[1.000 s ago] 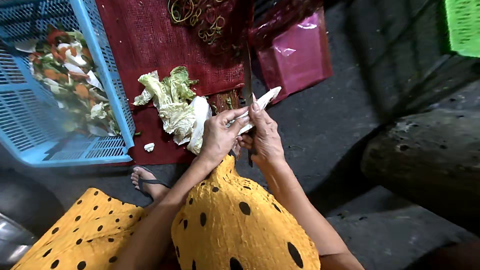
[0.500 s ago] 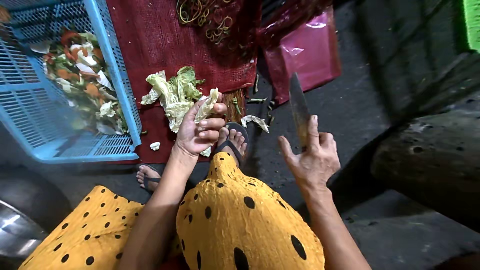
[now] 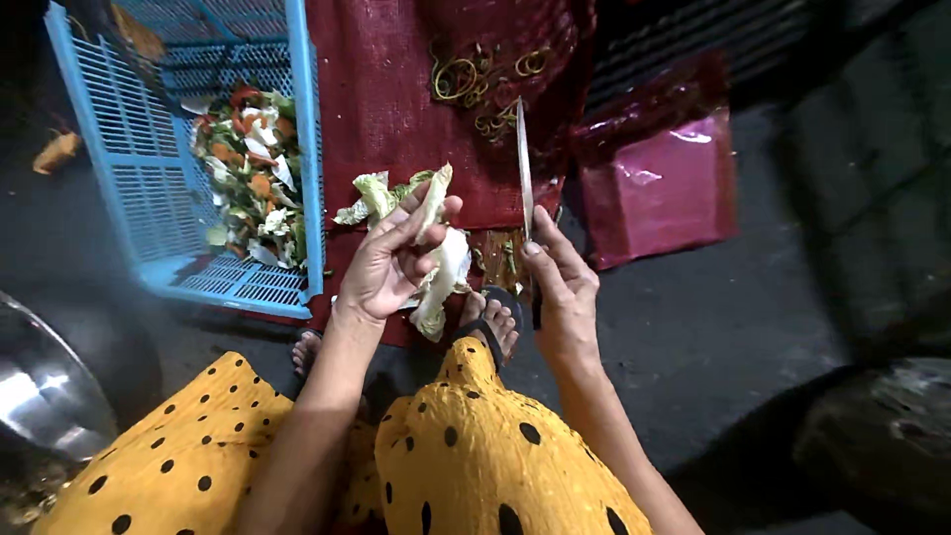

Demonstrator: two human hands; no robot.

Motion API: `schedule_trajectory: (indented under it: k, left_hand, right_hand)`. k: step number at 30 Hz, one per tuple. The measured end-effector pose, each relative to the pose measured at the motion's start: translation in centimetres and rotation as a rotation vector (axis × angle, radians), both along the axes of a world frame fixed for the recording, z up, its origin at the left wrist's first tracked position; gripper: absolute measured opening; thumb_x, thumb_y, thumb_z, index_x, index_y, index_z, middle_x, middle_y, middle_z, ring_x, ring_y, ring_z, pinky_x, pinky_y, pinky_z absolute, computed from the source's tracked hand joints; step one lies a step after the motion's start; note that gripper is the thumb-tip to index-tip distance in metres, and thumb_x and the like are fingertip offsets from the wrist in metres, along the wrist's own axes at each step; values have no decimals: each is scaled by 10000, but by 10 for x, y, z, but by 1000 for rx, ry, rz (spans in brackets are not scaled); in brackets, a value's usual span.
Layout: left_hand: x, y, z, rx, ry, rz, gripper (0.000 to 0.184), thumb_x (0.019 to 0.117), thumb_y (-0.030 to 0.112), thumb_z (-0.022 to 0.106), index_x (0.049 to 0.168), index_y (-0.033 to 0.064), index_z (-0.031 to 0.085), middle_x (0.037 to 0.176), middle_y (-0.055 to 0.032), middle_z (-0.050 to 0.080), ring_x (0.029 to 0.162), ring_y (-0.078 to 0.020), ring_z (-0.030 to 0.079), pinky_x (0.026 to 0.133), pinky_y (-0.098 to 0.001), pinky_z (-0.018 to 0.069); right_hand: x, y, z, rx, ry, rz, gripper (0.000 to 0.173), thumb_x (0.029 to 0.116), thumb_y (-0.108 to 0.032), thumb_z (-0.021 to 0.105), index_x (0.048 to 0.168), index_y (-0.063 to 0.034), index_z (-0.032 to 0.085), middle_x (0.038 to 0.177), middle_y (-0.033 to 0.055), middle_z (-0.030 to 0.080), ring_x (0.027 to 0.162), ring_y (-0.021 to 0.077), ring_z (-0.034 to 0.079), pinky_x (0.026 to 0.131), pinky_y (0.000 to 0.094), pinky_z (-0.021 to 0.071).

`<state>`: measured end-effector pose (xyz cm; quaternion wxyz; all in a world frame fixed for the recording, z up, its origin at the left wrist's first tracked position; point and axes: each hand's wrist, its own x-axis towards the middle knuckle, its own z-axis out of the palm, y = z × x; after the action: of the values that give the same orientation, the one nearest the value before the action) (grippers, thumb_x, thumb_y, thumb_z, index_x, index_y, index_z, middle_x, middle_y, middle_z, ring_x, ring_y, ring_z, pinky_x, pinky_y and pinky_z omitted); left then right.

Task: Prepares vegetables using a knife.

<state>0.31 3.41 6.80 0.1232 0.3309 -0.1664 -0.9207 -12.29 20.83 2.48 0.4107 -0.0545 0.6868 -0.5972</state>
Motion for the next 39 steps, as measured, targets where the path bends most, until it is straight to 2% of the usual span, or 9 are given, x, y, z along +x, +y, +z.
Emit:
schedule_trajectory:
  k: [4, 9, 13, 19, 22, 24, 29, 34, 39]
  left_hand:
    - [7, -4, -16, 595, 474, 250, 324, 1058, 133, 430, 1348, -5, 474, 993, -91, 647, 404, 4, 457, 381, -93, 418]
    - [5, 1, -17, 638, 441, 253, 381, 1058, 188, 431, 1386, 17, 521, 1059, -124, 704, 413, -27, 499, 381, -126, 433]
    - [5, -3, -13, 582, 336, 190, 295, 1062, 216, 417, 1260, 50, 558, 856, -59, 647, 414, -27, 484, 373, -124, 414]
    - [27, -51, 30, -445, -442, 199, 280, 1120, 240, 309, 1175, 189, 578, 951, 10, 678, 662, -36, 595, 520, -164, 483]
    - [56, -87, 38, -986, -994, 181, 408, 1072, 260, 496, 1474, 199, 511, 1381, 12, 590, 1179, -110, 607, 882, -330, 561]
    - [70, -94, 35, -1298, -1277, 98, 615, 1033, 276, 554, 1591, 104, 360, 1632, -179, 292, 1465, -277, 361, 1145, -436, 387]
    - [29, -51, 4, -1468, -1112, -175, 373, 1062, 198, 526, 1337, -47, 585, 1240, -204, 661, 1015, -231, 688, 868, -388, 580]
    - [-3, -38, -67, -1081, -1307, -738, 617, 1001, 498, 614, 1368, 3, 574, 1354, -247, 594, 1226, -431, 589, 978, -660, 453]
    - [7, -51, -72, -1001, -1170, -425, 383, 1022, 334, 621, 1218, 8, 660, 1093, -180, 717, 1010, -304, 700, 900, -523, 550]
  right_hand:
    - [0, -4, -2, -18, 5, 14, 513, 1021, -212, 564, 1517, -100, 495, 1247, -20, 675, 782, 7, 624, 664, 170, 526]
    - [-6, 0, -7, 14, 13, -3, 508, 1016, -219, 570, 1508, -110, 501, 1062, -33, 686, 668, 5, 572, 566, 160, 480]
    - [-10, 1, -9, 30, 21, -7, 502, 1022, -225, 556, 1507, -111, 498, 952, -46, 662, 615, 8, 552, 521, 155, 464]
    - [-12, -5, -11, 7, -1, -18, 520, 1015, -189, 572, 1525, -132, 482, 1054, -33, 666, 609, 14, 529, 526, 169, 460]
    - [-12, -8, -14, 23, -2, -7, 519, 1011, -181, 578, 1520, -135, 487, 1022, -38, 658, 595, 15, 516, 515, 173, 450]
    - [-9, -9, -16, 30, -1, 15, 523, 1016, -185, 571, 1526, -128, 475, 1015, -41, 655, 604, 9, 515, 525, 166, 446]
    - [-4, -14, -17, 50, 17, 38, 515, 1012, -172, 582, 1517, -127, 490, 1140, -34, 674, 656, -2, 562, 554, 157, 472]
    - [-4, -17, -13, 36, 69, 61, 526, 1007, -174, 575, 1519, -105, 481, 1158, -21, 682, 724, 5, 610, 622, 170, 518]
    - [-6, -10, -18, 48, 87, 65, 527, 1009, -163, 571, 1519, -79, 471, 1151, -17, 678, 759, 3, 604, 672, 171, 515]
